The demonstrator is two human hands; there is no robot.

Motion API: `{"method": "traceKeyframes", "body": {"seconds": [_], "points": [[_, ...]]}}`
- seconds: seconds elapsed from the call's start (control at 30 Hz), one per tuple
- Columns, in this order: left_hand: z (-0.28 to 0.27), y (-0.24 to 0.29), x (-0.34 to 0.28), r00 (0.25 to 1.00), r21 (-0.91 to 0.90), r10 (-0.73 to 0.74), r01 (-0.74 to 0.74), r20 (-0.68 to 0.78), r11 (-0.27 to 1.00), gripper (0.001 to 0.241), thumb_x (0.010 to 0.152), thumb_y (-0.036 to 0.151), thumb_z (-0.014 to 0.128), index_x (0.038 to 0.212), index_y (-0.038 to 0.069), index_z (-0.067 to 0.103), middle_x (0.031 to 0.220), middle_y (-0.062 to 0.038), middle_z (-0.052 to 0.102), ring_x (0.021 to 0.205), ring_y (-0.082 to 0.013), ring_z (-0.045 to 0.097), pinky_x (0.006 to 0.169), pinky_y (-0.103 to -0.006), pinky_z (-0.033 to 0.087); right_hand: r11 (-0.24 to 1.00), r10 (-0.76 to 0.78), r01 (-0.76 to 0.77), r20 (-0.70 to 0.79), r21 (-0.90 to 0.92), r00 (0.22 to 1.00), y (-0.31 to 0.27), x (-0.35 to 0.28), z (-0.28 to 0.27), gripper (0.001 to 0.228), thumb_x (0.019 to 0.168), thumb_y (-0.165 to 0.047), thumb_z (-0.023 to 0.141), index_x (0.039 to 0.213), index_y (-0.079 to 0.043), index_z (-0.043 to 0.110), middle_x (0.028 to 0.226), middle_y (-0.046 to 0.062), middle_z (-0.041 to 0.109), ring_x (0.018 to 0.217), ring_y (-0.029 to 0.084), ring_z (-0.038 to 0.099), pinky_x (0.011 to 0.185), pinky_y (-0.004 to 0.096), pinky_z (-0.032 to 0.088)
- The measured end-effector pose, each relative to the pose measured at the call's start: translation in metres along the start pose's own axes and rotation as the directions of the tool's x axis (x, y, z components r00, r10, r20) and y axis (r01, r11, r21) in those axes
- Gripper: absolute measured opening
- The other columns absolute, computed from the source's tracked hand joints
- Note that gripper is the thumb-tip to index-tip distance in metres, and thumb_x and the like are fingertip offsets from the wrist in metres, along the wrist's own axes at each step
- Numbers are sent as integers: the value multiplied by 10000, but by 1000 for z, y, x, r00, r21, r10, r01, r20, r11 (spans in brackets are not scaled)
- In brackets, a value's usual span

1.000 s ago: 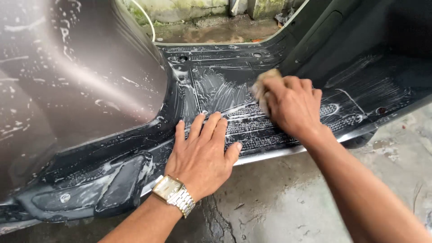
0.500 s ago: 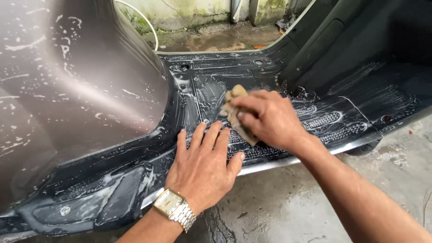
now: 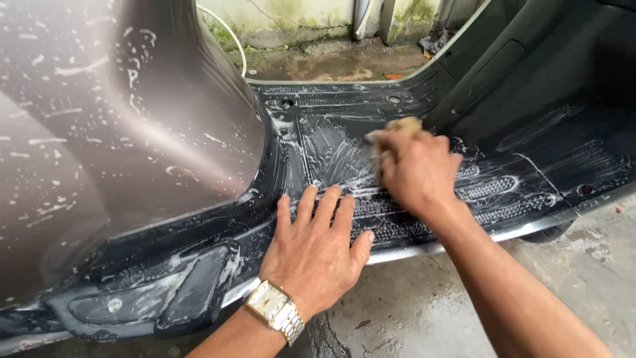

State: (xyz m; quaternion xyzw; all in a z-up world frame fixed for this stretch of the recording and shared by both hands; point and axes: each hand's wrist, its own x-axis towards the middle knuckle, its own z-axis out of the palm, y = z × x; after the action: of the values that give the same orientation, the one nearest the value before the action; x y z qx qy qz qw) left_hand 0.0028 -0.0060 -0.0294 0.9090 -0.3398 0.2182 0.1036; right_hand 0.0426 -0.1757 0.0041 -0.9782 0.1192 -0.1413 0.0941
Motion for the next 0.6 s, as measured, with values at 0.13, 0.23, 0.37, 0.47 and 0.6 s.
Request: {"method": "traceKeyframes", "body": {"seconds": [0.13,0.23,0.37,0.47,0.6], "points": [[1,0,0,1000,13,8,-8,8,1000,509,831,453,432,1148,62,509,1204,-109,495,1127,-344,418,881,-597,299,886,-449,449,-30,113,893,4,7,12,330,814,-279,559,1139,-326,589,1195,94,559,953,360,518,691,531,434],[3,1,-1,999,35,13,-11,-42,999,511,824,451,433,1159,75,514,1220,-117,503,1123,-354,427,875,-605,304,994,58,-69,118,89,991,-16,16,3,310,905,-324,384,1194,-350,494,1212,134,467,1066,366,404,818,530,368],[-1,1,2,1000,12,10,-10,7,1000,510,830,442,433,1165,66,515,1195,-128,501,1129,-359,413,882,-610,291,942,-297,286,36,176,954,-29,24,16,188,825,-277,524,937,-306,672,1103,2,531,844,272,569,547,464,481],[0,1,-1,999,12,13,-12,-37,1000,499,815,427,463,1142,58,535,1166,-126,518,1106,-358,432,869,-607,313,949,-253,234,66,211,965,-40,30,26,243,815,-296,516,1039,-317,608,1084,58,531,924,308,478,668,519,407],[0,2,1,997,12,8,-7,-76,1000,470,786,424,496,1085,69,569,1071,-116,548,1069,-356,454,859,-591,323,993,-119,114,395,37,911,-71,22,5,326,902,-390,371,1201,-391,501,1207,91,380,1079,288,335,846,531,371]]}}
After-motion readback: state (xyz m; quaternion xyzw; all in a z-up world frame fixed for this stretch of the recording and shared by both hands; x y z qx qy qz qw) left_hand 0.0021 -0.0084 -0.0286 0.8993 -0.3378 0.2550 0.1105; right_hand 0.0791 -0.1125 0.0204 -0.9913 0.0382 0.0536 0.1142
